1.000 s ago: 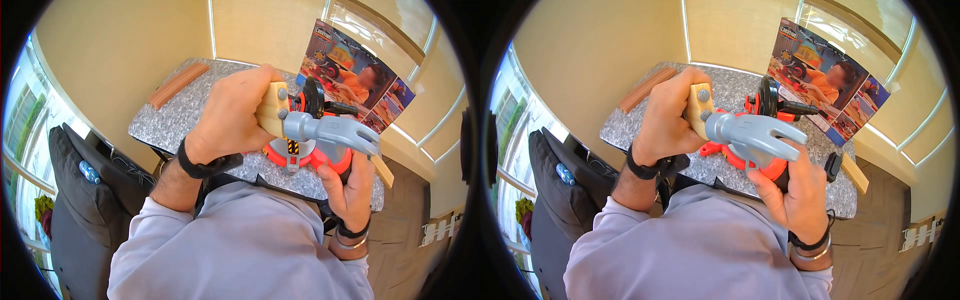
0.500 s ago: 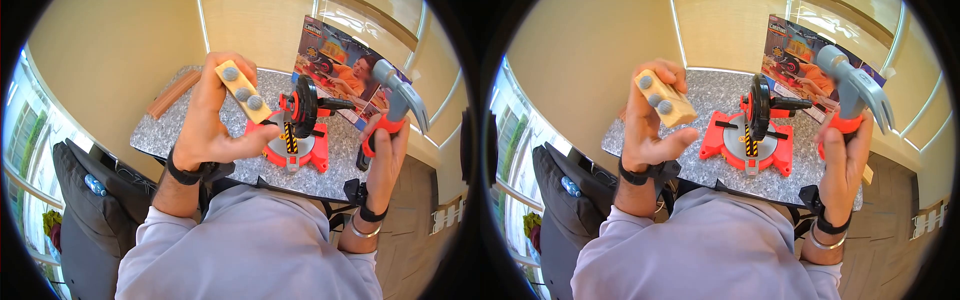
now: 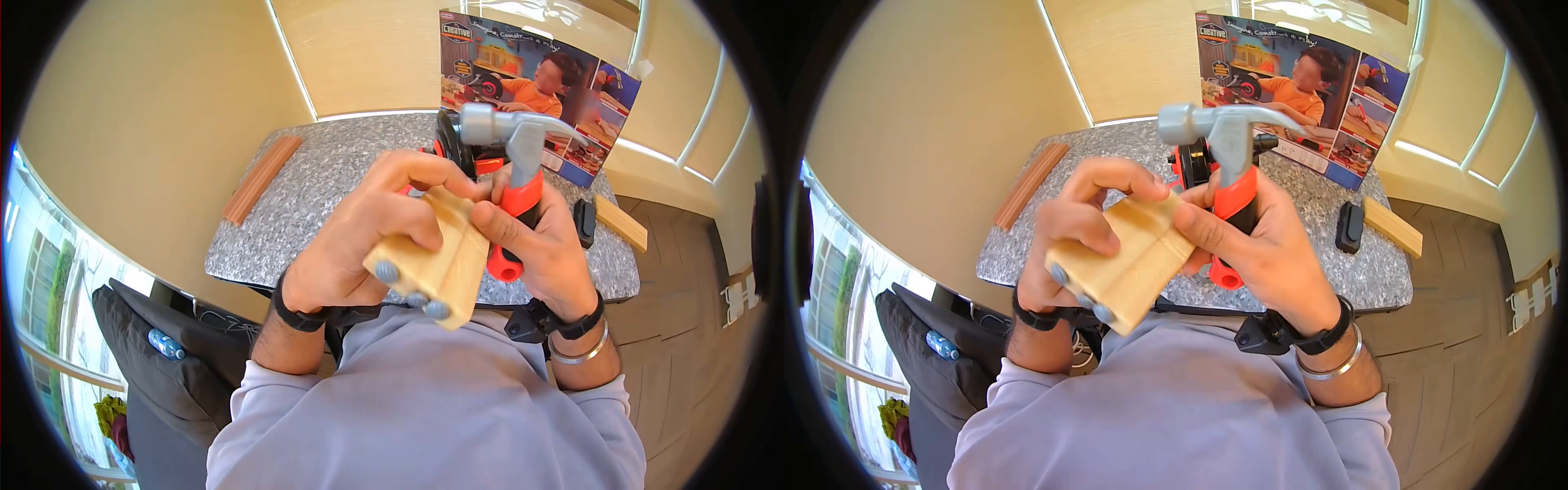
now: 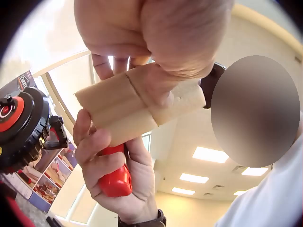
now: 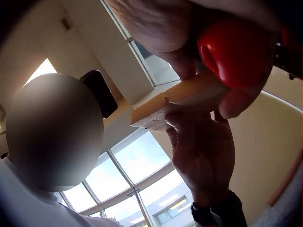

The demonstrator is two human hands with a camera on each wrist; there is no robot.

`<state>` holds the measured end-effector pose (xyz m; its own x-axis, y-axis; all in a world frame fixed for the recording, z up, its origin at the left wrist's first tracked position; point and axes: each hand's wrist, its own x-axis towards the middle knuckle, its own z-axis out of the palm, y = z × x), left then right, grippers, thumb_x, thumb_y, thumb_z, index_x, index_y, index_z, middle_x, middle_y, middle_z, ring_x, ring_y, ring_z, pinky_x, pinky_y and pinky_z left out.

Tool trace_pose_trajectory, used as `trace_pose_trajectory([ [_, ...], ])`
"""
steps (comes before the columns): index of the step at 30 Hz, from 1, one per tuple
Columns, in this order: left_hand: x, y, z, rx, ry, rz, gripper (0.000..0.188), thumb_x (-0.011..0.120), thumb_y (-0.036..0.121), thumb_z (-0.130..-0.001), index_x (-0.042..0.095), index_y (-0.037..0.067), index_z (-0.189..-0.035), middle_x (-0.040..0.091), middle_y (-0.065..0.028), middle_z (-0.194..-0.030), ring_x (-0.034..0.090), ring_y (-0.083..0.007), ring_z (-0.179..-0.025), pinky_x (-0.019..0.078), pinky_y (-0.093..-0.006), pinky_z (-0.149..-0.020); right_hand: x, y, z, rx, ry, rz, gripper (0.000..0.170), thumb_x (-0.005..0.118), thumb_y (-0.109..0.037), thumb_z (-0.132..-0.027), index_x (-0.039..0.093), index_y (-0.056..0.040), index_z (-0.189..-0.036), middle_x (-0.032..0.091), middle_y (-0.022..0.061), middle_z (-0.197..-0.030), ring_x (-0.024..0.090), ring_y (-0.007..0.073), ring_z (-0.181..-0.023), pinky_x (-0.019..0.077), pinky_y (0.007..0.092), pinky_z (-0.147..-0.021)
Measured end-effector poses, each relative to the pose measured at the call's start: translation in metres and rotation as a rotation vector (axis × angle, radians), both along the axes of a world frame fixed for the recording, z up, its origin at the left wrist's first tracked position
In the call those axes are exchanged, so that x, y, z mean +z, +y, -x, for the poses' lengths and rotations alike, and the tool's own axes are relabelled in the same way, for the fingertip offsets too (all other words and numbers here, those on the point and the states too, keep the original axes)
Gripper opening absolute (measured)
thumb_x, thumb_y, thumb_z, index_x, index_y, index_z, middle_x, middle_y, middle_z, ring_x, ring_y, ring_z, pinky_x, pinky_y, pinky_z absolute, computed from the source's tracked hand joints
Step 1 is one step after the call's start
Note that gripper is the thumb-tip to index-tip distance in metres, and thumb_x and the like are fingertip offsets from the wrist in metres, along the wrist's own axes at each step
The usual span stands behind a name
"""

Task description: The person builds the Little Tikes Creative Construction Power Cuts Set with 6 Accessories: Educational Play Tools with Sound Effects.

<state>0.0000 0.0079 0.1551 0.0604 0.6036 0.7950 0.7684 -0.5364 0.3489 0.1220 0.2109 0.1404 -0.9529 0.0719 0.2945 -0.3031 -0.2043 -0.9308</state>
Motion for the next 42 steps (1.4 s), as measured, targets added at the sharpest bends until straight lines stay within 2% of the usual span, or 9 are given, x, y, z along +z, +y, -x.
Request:
trace_pose_trajectory([
  [2,0.003,-0.002,-0.005,0.093,-0.042,0.022,0.02,0.076,0.023,-0.092,0.063,0.013,-0.104,0.057,-0.0271,-0.134,0.058,-0.0421,-0.127,0.0466,-0.053,-0.106,-0.005,0.003,0.004,-0.136,0.138,-0.026,0.028,0.08,-0.013,-0.095,0.055,-0.0036,-0.105,0.071,0.0099,-0.101,0.069,0.0123,-0.08,0.0581,0.0269,-0.068],
  [4,0.009,-0.007,0.004,0.157,0.103,0.147,0.038,0.063,-0.007,-0.072,0.069,0.008,-0.105,0.054,-0.0229,-0.148,0.053,-0.0443,-0.132,0.0431,-0.0525,-0.11,-0.003,0.005,0.005,-0.255,0.196,0.039,0.031,0.082,-0.007,-0.091,0.054,-0.0051,-0.102,0.07,0.0115,-0.109,0.067,0.0112,-0.087,0.0573,0.026,-0.072],
  [8,0.004,-0.01,0.013,0.22,-0.077,0.171,0.047,0.05,-0.013,-0.078,0.072,0.005,-0.115,0.058,-0.0246,-0.143,0.061,-0.0401,-0.127,0.0513,-0.0452,-0.104,-0.005,0.021,0.004,-0.334,0.466,-0.132,0.028,0.082,-0.002,-0.09,0.057,-0.0042,-0.103,0.07,0.0103,-0.114,0.067,0.0124,-0.093,0.0575,0.0284,-0.081],
  [12,0.001,0.009,-0.015,0.293,-0.314,0.029,0.039,0.081,0.004,-0.084,0.069,0.004,-0.121,0.069,-0.0157,-0.125,0.071,-0.0278,-0.105,0.0575,-0.0346,-0.087,0.0,0.013,-0.011,-0.64,0.434,-0.693,0.029,0.084,-0.008,-0.085,0.066,-0.0009,-0.105,0.068,0.0082,-0.104,0.066,0.0161,-0.091,0.0539,0.0305,-0.08],
  [20,0.003,0.0,-0.001,0.512,0.104,0.099,0.039,0.083,-0.002,-0.073,0.074,0.005,-0.111,0.073,-0.0124,-0.092,0.069,-0.031,-0.083,0.0547,-0.0371,-0.073,-0.002,0.011,0.005,-0.384,0.773,-0.51,0.028,0.085,-0.009,-0.084,0.064,-0.0039,-0.102,0.069,0.0107,-0.106,0.067,0.0173,-0.091,0.055,0.0319,-0.08],
  [24,0.012,-0.011,0.011,0.588,0.147,0.046,0.034,0.078,-0.008,-0.077,0.076,0.002,-0.109,0.078,-0.0113,-0.104,0.073,-0.0237,-0.096,0.0555,-0.0336,-0.084,0.0,0.042,-0.001,-0.799,0.335,-0.493,0.028,0.078,-0.013,-0.095,0.061,-0.0006,-0.113,0.068,0.014,-0.103,0.066,0.0185,-0.094,0.0543,0.035,-0.082],
  [28,0.017,-0.026,0.018,0.665,0.147,-0.048,0.032,0.076,-0.008,-0.079,0.075,0.0,-0.11,0.078,-0.0131,-0.107,0.073,-0.0252,-0.1,0.0557,-0.034,-0.089,-0.017,0.096,0.027,-0.909,0.342,-0.673,0.034,0.074,-0.015,-0.096,0.057,0.0001,-0.121,0.068,0.0188,-0.103,0.068,0.0264,-0.097,0.0536,0.0428,-0.086],
  [33,0.021,-0.039,0.029,0.685,0.126,-0.206,0.044,0.067,-0.015,-0.069,0.077,0.006,-0.106,0.078,-0.0105,-0.103,0.073,-0.0282,-0.096,0.0574,-0.036,-0.085,-0.096,0.163,0.06,-1.103,-0.076,-1.549,0.042,0.074,-0.013,-0.089,0.054,0.0001,-0.123,0.065,0.0277,-0.105,0.064,0.0477,-0.102,0.0517,0.0557,-0.089],
  [42,0.028,-0.084,0.046,0.826,0.139,-0.334,0.039,0.069,-0.015,-0.076,0.078,0.004,-0.108,0.078,-0.0095,-0.108,0.074,-0.0247,-0.103,0.0565,-0.0332,-0.091,-0.13,0.169,0.073,-0.847,-0.476,-1.633,0.051,0.087,-0.02,-0.079,0.06,0.0025,-0.117,0.066,0.0298,-0.111,0.066,0.0485,-0.105,0.0548,0.0544,-0.091],
])
